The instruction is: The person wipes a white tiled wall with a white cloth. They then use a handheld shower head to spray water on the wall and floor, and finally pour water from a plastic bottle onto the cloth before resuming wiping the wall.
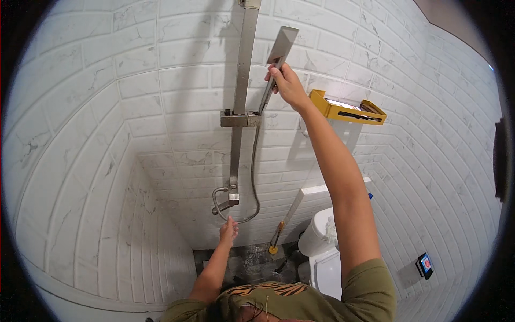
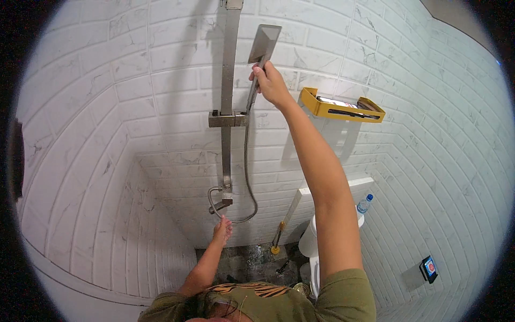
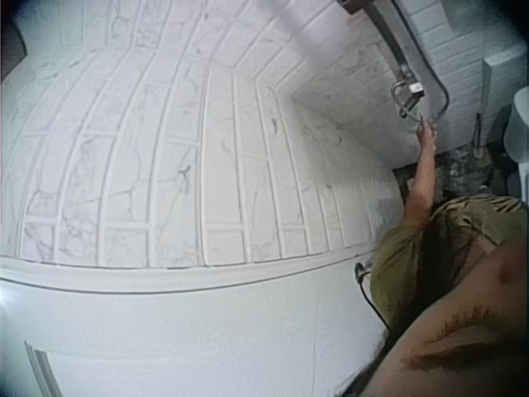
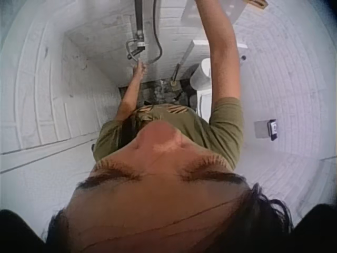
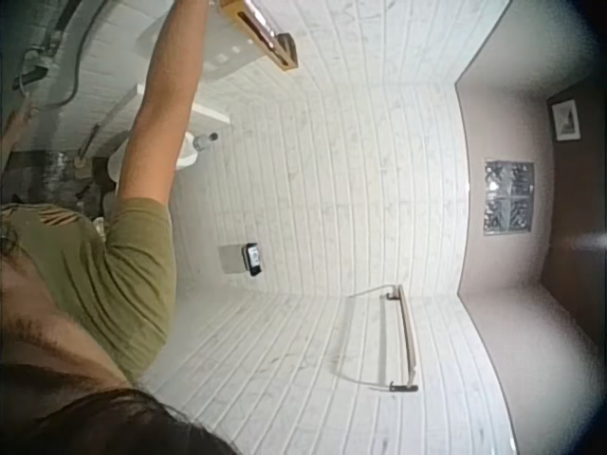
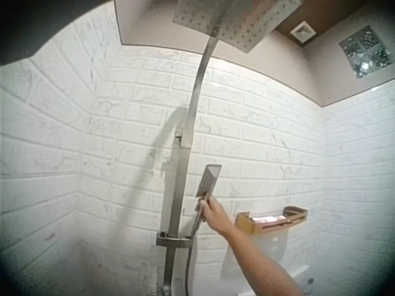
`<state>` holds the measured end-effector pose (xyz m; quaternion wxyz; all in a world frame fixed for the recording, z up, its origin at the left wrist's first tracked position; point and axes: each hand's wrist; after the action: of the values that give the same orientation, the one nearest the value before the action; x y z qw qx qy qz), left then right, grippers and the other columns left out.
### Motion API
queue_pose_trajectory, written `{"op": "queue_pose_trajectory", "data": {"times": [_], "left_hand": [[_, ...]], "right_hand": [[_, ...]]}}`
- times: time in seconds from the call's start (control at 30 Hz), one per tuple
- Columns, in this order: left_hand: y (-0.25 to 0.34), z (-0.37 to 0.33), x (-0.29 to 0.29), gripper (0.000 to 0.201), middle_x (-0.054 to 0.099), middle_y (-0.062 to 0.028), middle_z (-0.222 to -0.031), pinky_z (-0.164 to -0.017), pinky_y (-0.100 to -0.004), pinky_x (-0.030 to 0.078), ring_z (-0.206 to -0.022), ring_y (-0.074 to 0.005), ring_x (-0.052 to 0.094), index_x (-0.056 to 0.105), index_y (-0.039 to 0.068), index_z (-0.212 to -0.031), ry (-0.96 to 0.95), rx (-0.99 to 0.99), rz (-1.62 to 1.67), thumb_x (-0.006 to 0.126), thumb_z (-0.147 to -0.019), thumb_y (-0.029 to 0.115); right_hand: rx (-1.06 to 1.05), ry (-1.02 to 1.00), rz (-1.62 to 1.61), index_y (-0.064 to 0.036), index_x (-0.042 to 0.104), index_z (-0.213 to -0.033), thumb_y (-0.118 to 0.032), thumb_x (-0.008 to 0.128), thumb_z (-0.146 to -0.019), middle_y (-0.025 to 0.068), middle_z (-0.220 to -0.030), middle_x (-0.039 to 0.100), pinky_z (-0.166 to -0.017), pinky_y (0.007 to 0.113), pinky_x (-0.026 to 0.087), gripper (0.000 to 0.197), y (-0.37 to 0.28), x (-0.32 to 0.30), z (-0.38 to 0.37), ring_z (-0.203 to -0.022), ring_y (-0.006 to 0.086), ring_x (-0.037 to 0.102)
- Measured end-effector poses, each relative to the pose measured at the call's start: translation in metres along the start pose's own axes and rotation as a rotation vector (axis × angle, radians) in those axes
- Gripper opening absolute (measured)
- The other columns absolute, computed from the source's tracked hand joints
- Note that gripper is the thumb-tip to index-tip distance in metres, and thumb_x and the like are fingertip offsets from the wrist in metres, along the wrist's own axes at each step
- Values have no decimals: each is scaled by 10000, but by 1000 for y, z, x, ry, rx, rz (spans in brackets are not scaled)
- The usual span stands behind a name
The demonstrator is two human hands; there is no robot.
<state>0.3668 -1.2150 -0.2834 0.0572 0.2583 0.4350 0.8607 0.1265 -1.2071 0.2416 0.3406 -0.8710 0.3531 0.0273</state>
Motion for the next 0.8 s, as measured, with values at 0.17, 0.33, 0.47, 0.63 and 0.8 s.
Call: {"op": "queue_pose_trajectory", "data": {"times": [0.17, 0.33, 0.47, 0.63, 0.8], "left_hand": [[-8, -11, 3, 505, 629, 27, -942, -637, -256, 483, -735, -91, 583, 591, 123, -1095, -47, -21, 32, 614, -880, 580], [-11, -10, 18, 487, 624, 34, -921, -611, -241, 476, -715, -84, 581, 590, 135, -1067, -71, -94, -1, 613, -879, 584], [-29, -33, 9, 467, 624, 36, -928, -627, -250, 480, -723, -85, 580, 593, 142, -1067, -127, -128, -10, 608, -889, 574], [-29, -36, 22, 450, 633, 39, -963, -677, -266, 479, -796, -99, 578, 595, 146, -1054, -153, -209, -128, 603, -895, 568], [-44, -48, 9, 347, 645, 59, -974, -691, -260, 471, -809, -96, 580, 604, 188, -1053, -227, -319, -236, 604, -917, 507]], "right_hand": [[85, -26, -77, -27, 504, -1009, -228, 459, -1015, 56, -832, 619, -523, 267, 439, 205, 14, 22, -2, -606, 107, 511], [196, -133, 21, -44, 497, -1046, -246, 433, -1026, 53, -848, 602, -554, 249, 438, 213, 21, 24, 1, -624, 104, 495], [183, -117, 83, -12, 508, -1045, -261, 497, -990, 78, -819, 646, -567, 293, 481, 255, 29, 35, 8, -632, 141, 567], [0, 320, 120, 2, 536, -1085, -163, 606, -909, 129, -912, 656, -667, 336, 487, 251, 71, 55, 46, -711, 167, 594], [141, 723, 31, 0, 550, -975, -134, 608, -924, 75, -799, 561, -652, 265, 436, 154, 58, 92, 174, -702, 114, 498]]}}
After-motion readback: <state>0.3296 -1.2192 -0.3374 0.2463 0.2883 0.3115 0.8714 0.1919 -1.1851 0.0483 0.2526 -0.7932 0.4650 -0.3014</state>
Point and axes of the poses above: each hand's wrist, its own z-axis away from the middle knuckle, its own x-axis out of the palm, y = z × x
